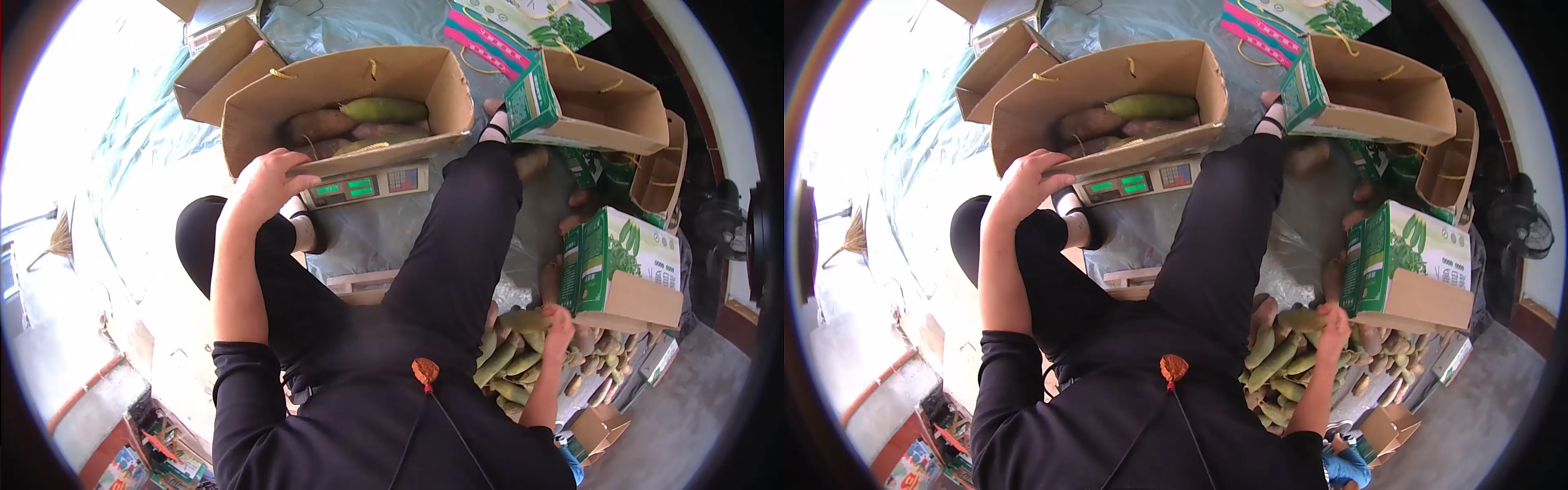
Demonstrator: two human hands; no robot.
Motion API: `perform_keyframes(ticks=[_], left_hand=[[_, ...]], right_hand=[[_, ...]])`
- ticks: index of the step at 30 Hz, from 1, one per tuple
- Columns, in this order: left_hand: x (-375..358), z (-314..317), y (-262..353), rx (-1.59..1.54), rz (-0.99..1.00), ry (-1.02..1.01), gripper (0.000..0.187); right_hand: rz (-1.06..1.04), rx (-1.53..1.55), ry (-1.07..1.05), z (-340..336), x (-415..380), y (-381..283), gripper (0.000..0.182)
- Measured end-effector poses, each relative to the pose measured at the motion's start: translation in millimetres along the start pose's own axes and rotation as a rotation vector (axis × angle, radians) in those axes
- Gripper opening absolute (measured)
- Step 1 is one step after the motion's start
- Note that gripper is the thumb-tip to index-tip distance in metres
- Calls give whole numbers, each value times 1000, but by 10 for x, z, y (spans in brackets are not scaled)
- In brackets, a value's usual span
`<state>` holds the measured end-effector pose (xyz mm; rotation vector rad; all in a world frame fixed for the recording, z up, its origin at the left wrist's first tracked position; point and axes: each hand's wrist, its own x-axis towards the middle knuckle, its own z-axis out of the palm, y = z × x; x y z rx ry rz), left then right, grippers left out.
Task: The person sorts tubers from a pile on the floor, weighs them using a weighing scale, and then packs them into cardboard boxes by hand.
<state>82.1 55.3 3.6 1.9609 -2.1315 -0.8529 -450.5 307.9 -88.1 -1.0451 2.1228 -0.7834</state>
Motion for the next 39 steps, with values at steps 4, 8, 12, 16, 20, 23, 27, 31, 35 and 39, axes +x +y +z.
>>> perform_keyframes(ticks=[4,8,12,16,20,23,27,31,35,39], left_hand=[[-53,-65,6,-31,-52,-14,35],[-60,-69,-46,-5,0,-1,32],[-55,-91,-86,-24,11,1,31],[-62,-108,-82,-51,21,5,31],[-31,-117,-98,-34,26,-14,30],[-21,-93,-144,-39,57,-19,29],[-4,-95,-170,-56,70,-23,29],[-7,-88,-167,-50,41,-21,31],[10,-68,-155,-49,76,30,31],[36,-63,-136,-132,124,139,30]], right_hand=[[-306,102,98,2,475,-1380,27],[-666,605,-50,-39,910,-2431,26],[-818,966,-320,135,1176,-3443,28],[-784,1163,-538,878,1342,-4082,31],[-569,1124,-557,1927,1305,-4367,27],[-452,1206,-707,2659,1229,-4330,24],[-224,847,-812,3180,1307,-4068,19],[-523,294,-708,2994,1510,-3825,19],[-591,315,-651,2513,1623,-3905,20],[-567,457,-496,2181,1812,-3721,19]])
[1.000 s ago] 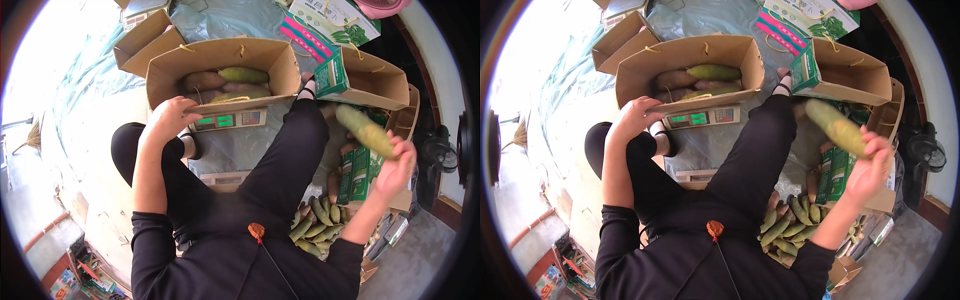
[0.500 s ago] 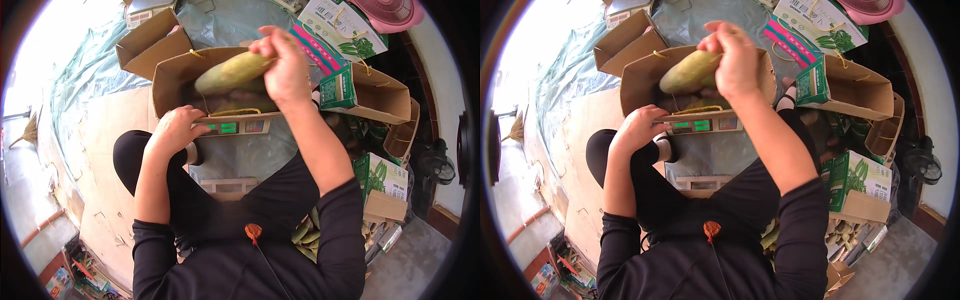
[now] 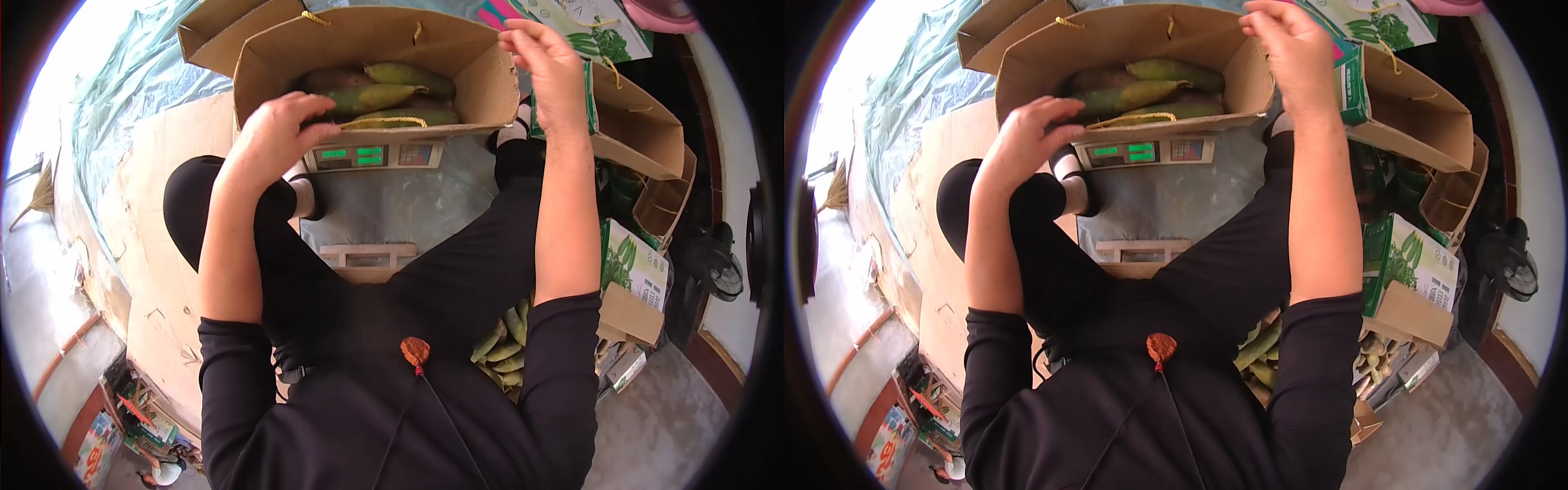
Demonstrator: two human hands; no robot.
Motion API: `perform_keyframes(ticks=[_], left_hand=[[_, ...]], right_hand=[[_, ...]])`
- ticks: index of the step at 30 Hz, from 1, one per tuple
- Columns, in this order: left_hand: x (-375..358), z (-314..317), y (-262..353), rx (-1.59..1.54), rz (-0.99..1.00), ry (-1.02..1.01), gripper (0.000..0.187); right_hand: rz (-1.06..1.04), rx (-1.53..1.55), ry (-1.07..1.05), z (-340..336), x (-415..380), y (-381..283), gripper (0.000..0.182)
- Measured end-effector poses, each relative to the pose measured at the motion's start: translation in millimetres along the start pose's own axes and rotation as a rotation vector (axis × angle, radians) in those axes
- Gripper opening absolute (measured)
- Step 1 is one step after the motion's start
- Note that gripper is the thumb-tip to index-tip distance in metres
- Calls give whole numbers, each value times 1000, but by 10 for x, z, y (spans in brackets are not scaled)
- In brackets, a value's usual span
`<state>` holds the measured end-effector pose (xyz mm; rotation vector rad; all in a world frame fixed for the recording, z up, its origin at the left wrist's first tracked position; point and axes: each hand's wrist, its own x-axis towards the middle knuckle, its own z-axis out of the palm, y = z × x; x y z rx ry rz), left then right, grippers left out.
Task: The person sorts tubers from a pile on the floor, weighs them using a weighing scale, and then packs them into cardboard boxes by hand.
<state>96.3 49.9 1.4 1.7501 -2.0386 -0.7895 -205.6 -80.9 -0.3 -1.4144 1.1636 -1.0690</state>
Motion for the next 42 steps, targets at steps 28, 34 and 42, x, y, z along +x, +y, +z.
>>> perform_keyframes(ticks=[28,34,42], left_hand=[[64,-298,-89,-300,-248,740,27],[-39,-716,-349,-272,-391,611,45],[218,-594,-992,100,-587,-19,68]], right_hand=[[227,-528,-2,-416,181,453,45],[414,-815,-141,-303,154,251,57],[472,-975,-297,-297,256,342,63]])
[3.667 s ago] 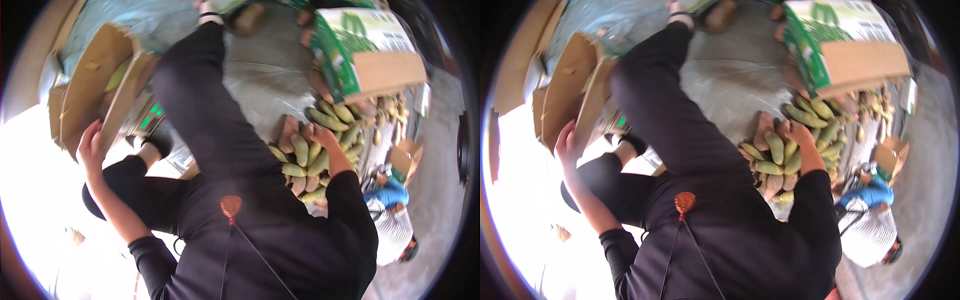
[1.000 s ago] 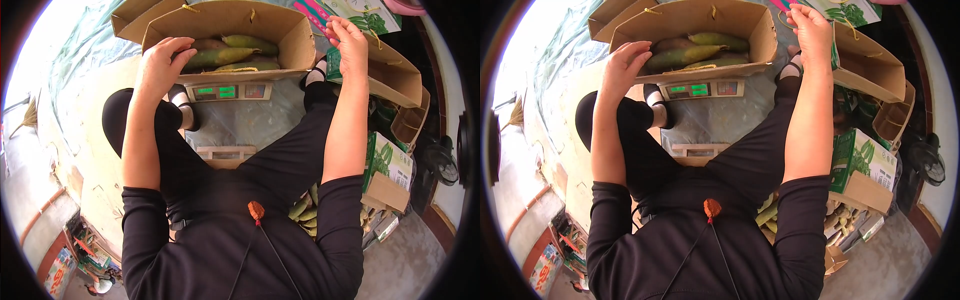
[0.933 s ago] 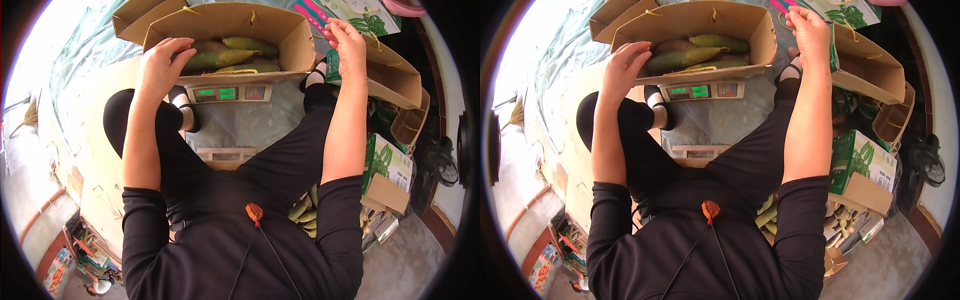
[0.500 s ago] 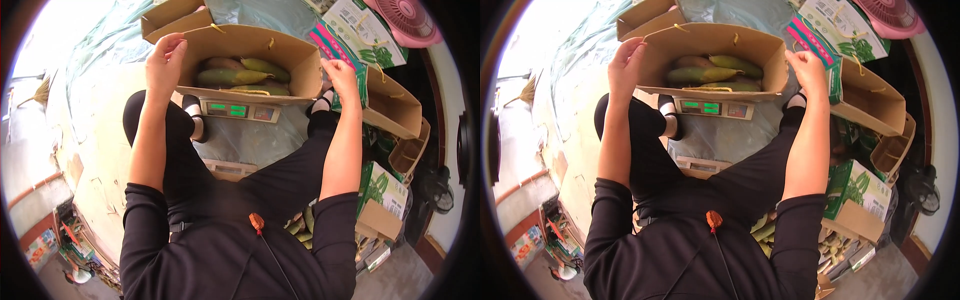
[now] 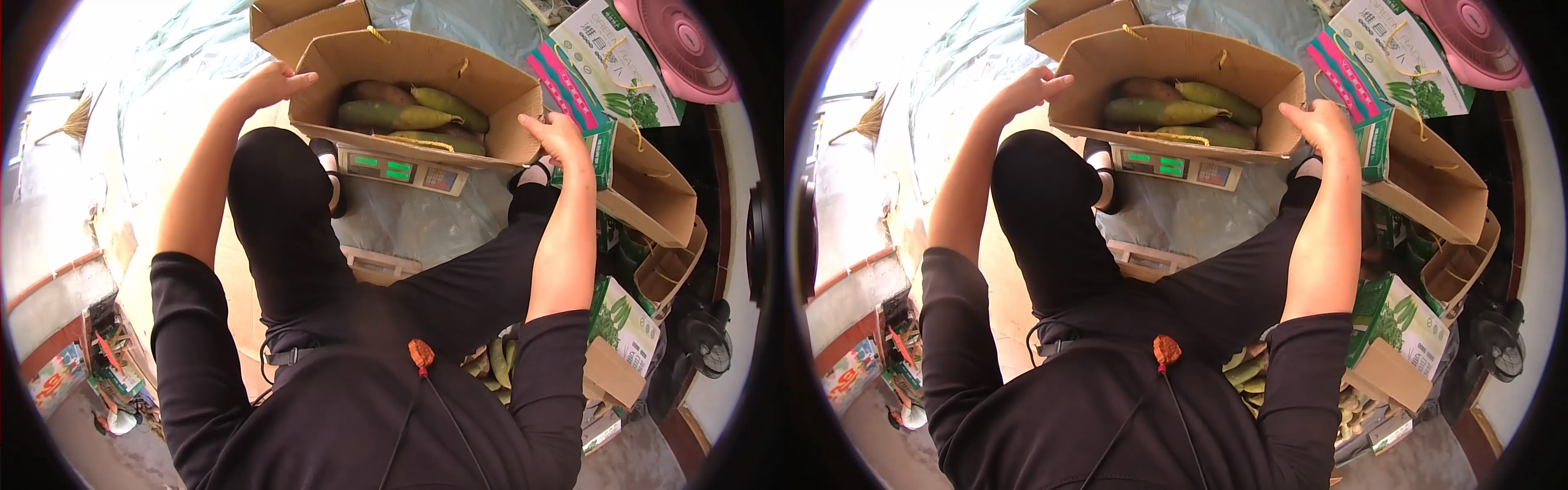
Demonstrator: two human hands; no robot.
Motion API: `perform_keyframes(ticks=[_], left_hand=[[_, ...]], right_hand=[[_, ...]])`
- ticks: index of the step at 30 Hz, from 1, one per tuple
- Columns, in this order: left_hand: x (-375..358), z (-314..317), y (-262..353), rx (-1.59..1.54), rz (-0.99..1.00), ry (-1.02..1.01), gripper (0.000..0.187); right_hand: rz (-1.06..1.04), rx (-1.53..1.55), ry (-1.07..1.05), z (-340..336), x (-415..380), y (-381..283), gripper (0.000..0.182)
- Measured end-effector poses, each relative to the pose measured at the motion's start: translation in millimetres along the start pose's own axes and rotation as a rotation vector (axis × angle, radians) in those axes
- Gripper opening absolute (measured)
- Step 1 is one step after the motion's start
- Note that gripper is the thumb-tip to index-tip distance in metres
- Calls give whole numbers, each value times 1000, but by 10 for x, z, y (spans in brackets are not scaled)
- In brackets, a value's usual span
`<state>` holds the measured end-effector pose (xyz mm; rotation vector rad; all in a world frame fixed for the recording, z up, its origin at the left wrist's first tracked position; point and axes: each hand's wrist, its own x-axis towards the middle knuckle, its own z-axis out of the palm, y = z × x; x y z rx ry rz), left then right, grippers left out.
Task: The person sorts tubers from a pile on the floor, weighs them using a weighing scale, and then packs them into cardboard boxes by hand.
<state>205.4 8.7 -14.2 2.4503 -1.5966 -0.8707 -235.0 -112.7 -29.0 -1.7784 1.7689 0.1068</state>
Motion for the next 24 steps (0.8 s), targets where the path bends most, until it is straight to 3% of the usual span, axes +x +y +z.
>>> perform_keyframes(ticks=[3,9,11,14,17,19,23,24], left_hand=[[149,121,-16,75,70,-59,64],[275,263,-58,-91,79,-97,55],[439,343,-144,105,-67,-129,47],[805,690,-592,245,210,-148,41],[497,493,-327,100,61,78,34],[561,523,-448,182,136,49,30],[87,84,-521,30,-29,74,32],[36,63,-627,-8,-51,84,33]], right_hand=[[-35,-64,0,13,15,-6,60],[15,-144,-24,31,119,-45,56],[146,-122,-103,22,111,-133,46],[102,-122,-55,37,78,-136,41],[-146,-215,125,128,292,100,40],[-172,-164,127,81,277,-29,38],[-221,-72,94,-124,280,-516,32],[-173,-125,82,-204,40,-971,32]])
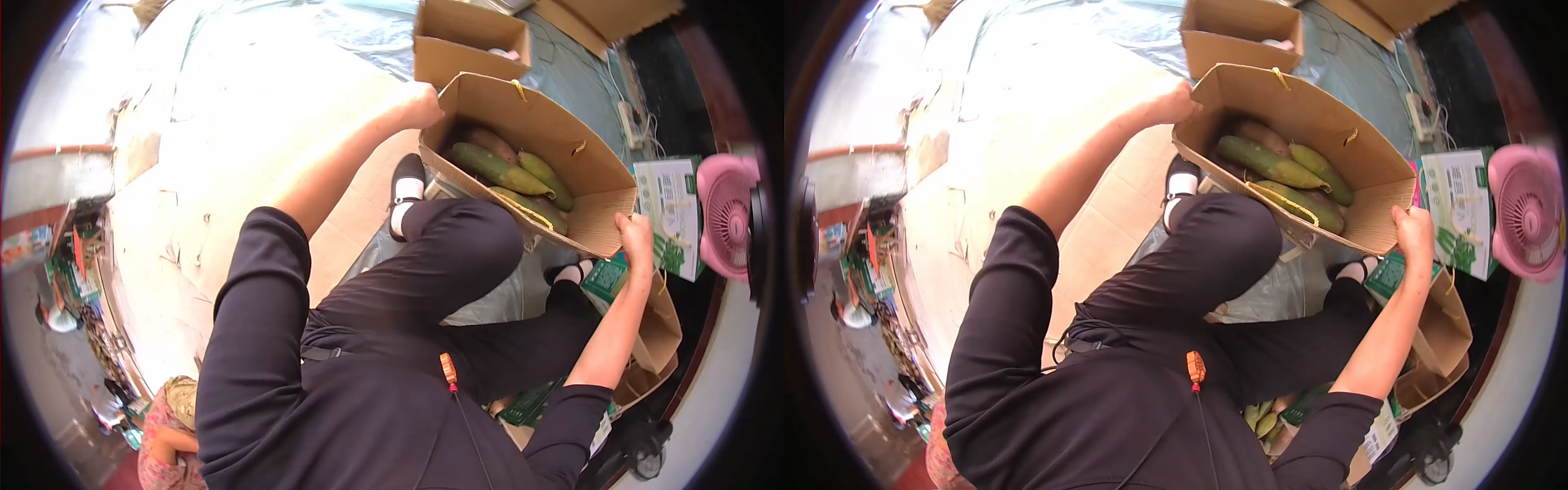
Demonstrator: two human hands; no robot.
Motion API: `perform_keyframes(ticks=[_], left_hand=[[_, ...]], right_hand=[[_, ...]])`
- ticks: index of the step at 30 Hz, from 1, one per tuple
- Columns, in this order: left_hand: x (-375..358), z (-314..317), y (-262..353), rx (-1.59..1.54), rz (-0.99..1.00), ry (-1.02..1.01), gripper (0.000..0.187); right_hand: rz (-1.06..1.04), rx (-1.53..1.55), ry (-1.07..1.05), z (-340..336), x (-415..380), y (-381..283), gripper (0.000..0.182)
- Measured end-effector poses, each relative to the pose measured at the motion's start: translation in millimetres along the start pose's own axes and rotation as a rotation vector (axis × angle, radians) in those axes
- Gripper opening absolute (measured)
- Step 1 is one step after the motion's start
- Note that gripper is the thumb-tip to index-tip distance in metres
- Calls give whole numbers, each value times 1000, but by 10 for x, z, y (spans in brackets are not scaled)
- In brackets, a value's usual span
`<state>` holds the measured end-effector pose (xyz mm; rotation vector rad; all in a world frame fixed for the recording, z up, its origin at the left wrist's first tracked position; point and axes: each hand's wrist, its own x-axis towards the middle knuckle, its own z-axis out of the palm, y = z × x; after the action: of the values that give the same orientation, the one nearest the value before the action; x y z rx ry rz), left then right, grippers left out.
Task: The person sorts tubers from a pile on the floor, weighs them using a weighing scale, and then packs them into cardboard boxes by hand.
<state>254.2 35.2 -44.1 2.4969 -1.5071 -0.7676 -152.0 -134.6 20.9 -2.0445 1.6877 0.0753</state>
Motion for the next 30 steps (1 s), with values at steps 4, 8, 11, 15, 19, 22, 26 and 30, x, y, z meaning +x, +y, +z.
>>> perform_keyframes(ticks=[4,8,11,15,19,22,26,30], left_hand=[[-432,-164,-579,-99,-94,90,40],[-1040,-117,-1329,-217,-211,209,44],[-1560,56,-2022,-235,-395,304,41],[-2459,155,-2806,-208,-591,348,39],[-3408,134,-3447,-132,-821,316,41],[-4055,53,-3759,48,-920,244,40],[-4632,90,-4110,131,-1013,161,36],[-4777,437,-4206,215,-1031,11,36]], right_hand=[[-195,-186,22,-51,11,-836,35],[-394,-233,92,313,-140,-1636,36],[-518,-344,119,765,-372,-2243,34],[-672,-369,50,1532,-798,-2932,27],[-793,-297,-100,2356,-1441,-3361,23],[-782,-233,-281,2934,-1986,-3413,26],[-714,-256,-625,3344,-2656,-3347,28],[-777,-433,-892,3420,-2826,-3384,29]])
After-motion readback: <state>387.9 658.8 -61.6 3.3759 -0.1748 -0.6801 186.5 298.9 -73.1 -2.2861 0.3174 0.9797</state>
